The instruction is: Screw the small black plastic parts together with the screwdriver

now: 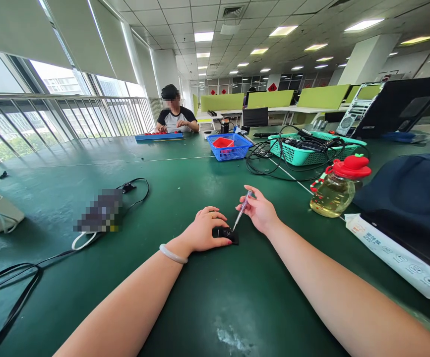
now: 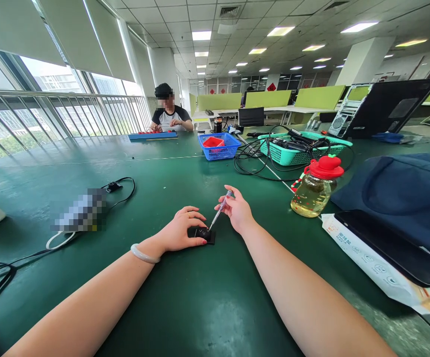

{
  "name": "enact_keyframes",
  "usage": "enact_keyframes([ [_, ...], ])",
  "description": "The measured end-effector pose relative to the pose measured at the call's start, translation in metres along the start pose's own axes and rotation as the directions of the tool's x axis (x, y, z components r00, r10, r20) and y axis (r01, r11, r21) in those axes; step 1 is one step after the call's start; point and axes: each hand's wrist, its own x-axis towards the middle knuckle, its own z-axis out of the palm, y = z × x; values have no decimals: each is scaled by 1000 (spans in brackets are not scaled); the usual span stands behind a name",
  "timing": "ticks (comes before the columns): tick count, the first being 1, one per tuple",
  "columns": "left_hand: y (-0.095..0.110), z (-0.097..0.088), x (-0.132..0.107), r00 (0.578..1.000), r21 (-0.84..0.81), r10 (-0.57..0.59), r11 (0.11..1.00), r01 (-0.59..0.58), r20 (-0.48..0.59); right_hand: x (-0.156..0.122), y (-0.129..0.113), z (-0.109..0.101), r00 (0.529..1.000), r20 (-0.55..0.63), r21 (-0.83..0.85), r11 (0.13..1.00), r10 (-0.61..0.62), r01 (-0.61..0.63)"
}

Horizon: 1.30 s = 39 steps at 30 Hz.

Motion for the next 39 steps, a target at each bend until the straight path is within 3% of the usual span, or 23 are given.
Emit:
enact_keyframes([
  [15, -2, 1, 0, 1000, -11, 2, 1000, -2, -5, -2, -7, 3, 995, 56, 35, 996, -80, 78],
  [26, -3, 2, 0, 1000, -18, -13, 1000, 14, 15, -10, -19, 11, 979, 166, 63, 992, -120, 111],
  [39, -2, 1, -1, 1000, -27, -15, 1000, 15, 14, 1, -5, 2, 997, 65, 42, 998, -52, 50],
])
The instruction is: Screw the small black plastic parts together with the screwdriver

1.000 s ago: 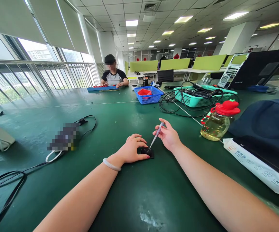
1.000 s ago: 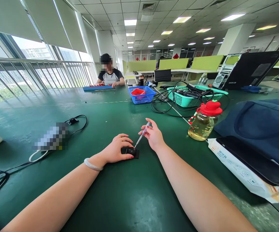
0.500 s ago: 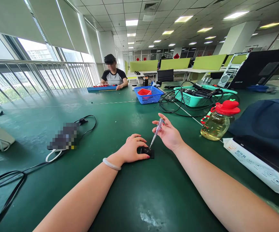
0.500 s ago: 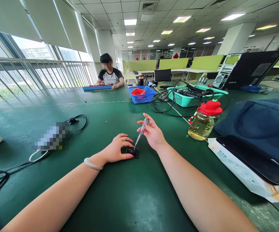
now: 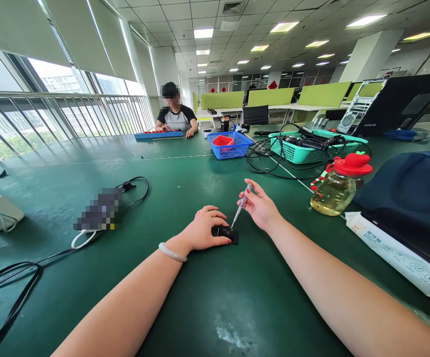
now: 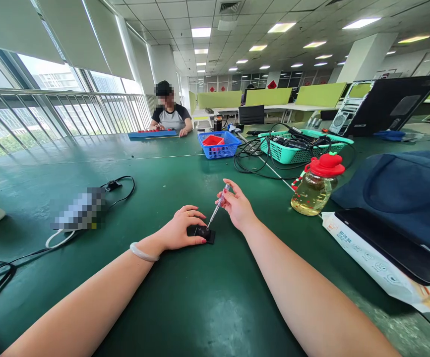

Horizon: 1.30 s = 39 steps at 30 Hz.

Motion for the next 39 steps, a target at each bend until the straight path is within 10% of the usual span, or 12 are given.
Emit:
enact_keyframes([
  [39, 3, -1, 0, 1000, 11, -11, 1000, 11, 15, 5, 9, -7, 997, -68, -72, 997, 32, -36],
])
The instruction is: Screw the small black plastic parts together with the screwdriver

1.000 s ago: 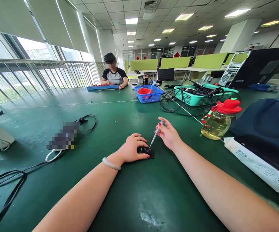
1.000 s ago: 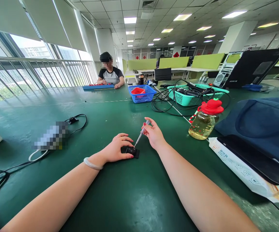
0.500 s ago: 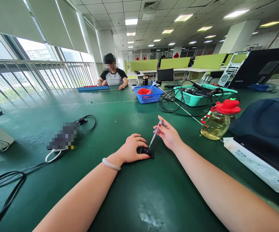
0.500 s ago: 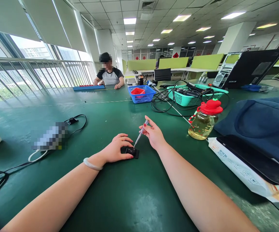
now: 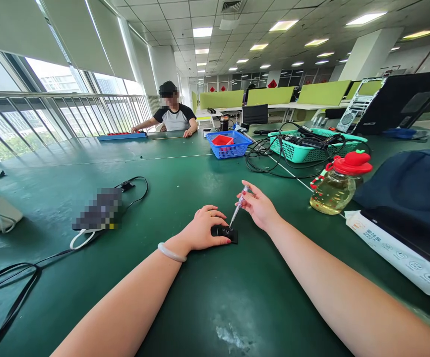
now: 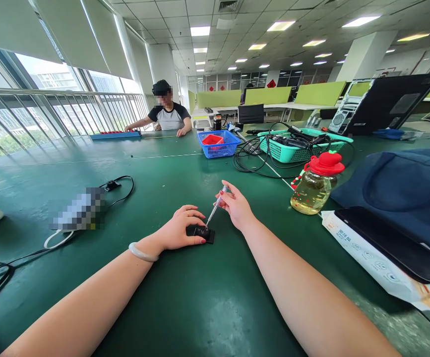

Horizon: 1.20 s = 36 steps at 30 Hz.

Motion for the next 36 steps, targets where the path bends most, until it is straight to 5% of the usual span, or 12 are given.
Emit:
enact_keyframes([
  [7, 0, 0, 1, 1000, -2, 5, 1000, -5, -2, -2, 2, 3, 1000, 13, -112, 994, 12, -11],
  [17, -1, 1, 1, 1000, -2, 7, 1000, -7, -8, -3, -2, 3, 996, -19, -3, 996, 87, -87],
  [36, 0, 0, 0, 1000, -2, 6, 1000, -6, -11, 0, 2, 0, 1000, -25, -10, 1000, 12, -13],
])
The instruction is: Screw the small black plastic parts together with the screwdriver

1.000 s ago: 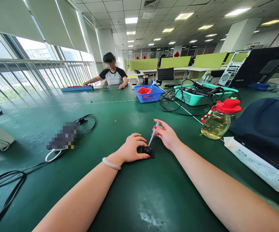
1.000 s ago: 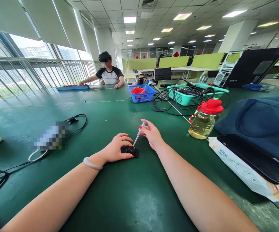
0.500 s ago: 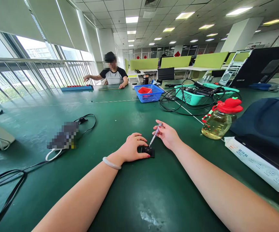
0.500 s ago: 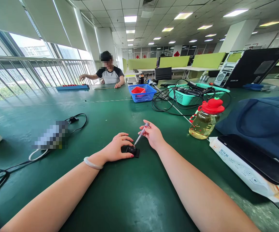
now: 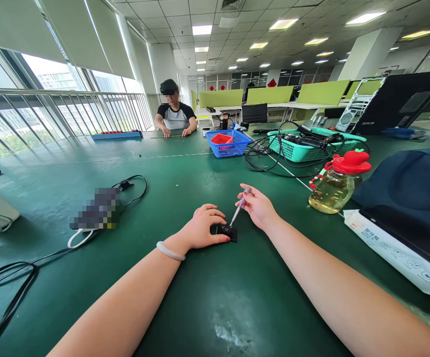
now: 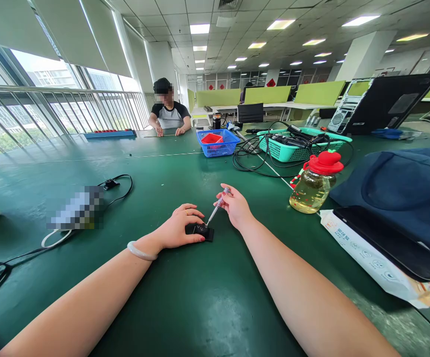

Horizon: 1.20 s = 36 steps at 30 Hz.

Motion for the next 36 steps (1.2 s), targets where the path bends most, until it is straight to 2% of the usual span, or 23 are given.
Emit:
enact_keyframes([
  [5, 0, 0, 1, 1000, 11, -19, 1000, 19, -3, 1, 0, -1, 1000, -14, 6, 1000, -22, 22],
  [9, -3, 0, 2, 992, 69, -107, 991, 112, -69, 1, 0, -2, 996, -65, -11, 998, -66, 66],
  [14, -8, 1, 3, 963, 86, -219, 968, 234, -159, -1, 1, 0, 990, -59, -49, 991, -126, 123],
  [21, -11, 1, 3, 917, 93, -328, 930, 355, -225, -3, 0, 4, 992, -44, -26, 993, -120, 119],
  [29, -13, 0, 3, 884, 92, -383, 904, 419, -267, -5, -1, 4, 995, 2, -17, 995, -98, 98],
  [36, -12, -1, 4, 881, 76, -392, 902, 425, -265, -8, -4, 6, 994, 19, -4, 994, -112, 112],
])
